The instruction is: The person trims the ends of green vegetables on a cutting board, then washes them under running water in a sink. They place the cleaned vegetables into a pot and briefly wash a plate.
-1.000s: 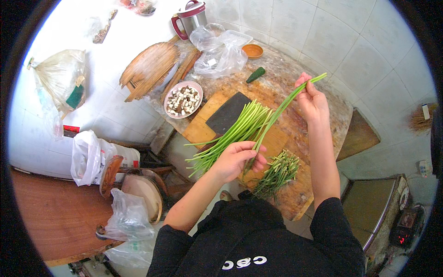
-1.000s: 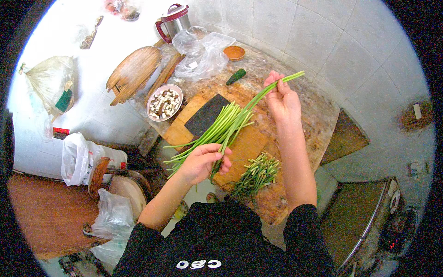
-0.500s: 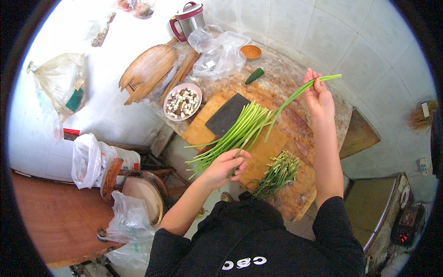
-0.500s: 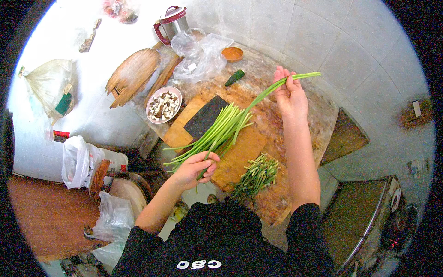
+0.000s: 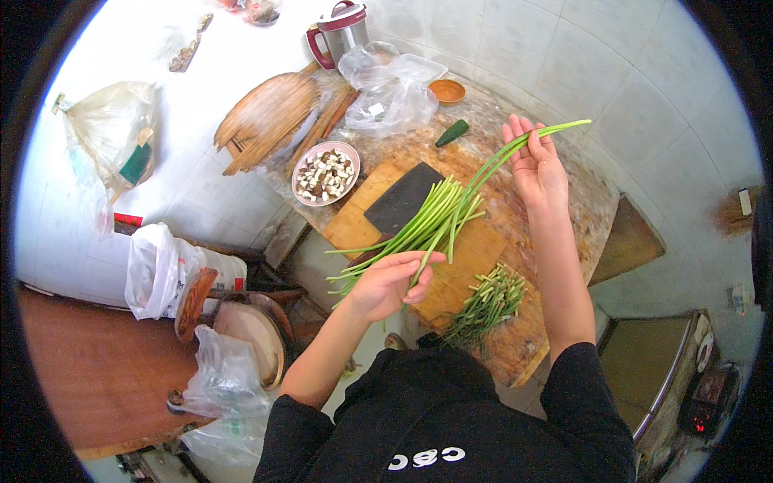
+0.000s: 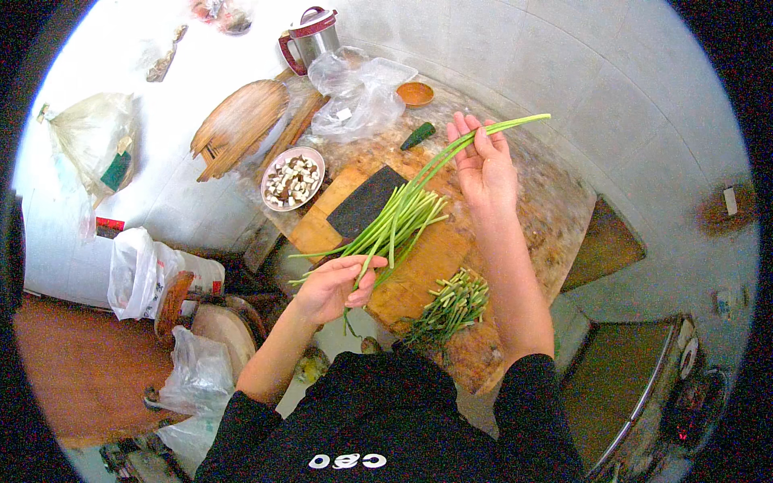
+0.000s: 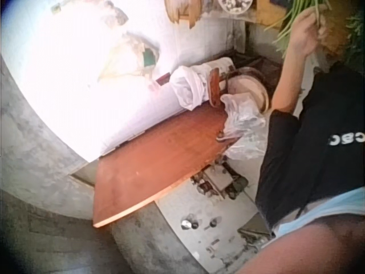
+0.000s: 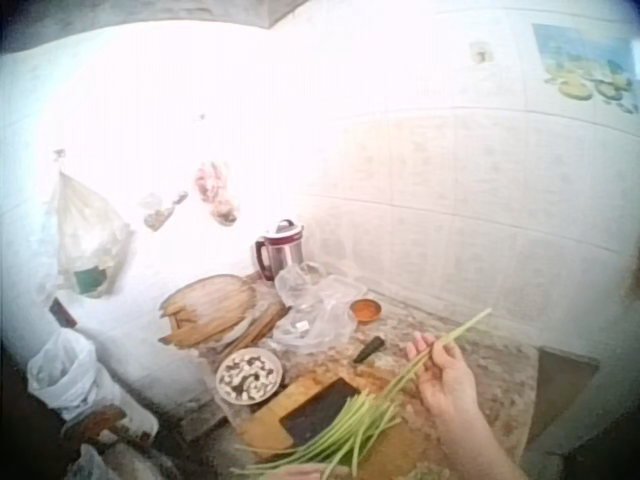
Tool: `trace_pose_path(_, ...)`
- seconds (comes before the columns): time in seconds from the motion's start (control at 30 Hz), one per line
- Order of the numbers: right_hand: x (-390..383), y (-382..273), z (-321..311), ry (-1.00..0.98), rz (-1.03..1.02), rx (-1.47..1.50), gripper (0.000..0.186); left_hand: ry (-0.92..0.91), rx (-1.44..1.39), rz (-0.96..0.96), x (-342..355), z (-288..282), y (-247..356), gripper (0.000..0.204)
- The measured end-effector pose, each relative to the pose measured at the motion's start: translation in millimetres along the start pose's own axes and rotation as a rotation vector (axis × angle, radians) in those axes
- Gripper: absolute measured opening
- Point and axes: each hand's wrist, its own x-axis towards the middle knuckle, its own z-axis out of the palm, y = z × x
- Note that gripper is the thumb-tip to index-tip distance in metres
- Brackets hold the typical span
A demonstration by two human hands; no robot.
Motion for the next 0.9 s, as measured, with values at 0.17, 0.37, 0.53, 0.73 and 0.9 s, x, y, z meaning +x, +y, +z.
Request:
trace_pose_path(0.17, 0, 4, 0, -0.036, -0.051, -0.102, 0.020, 0.062, 0.005, -0.011, -5, 4, 1, 0.026)
trace_pose_path(0.37, 5, 7, -15, -0.136, -0.155, -0.350, 0.015, 0.084, 0.073, -0.114, -14, -2, 5, 0.021)
trace_pose_path(0.53, 1, 3, -25, -0.177, -0.127, -0.567, 0.018, 0.202, 0.199, -0.092, -17, -1, 4, 0.019)
trace_pose_path(0.73, -15, 6, -23, -0.220, -0.061, -0.753, 0.025, 0.302, 0.380, -0.090, -23, -23, -6, 0.015)
trace_pose_path(0.9, -24, 16, -22, -0.259, -0.003, -0.820, 0.024, 0.450, 0.570, 0.031, -17, -23, -22, 0.014)
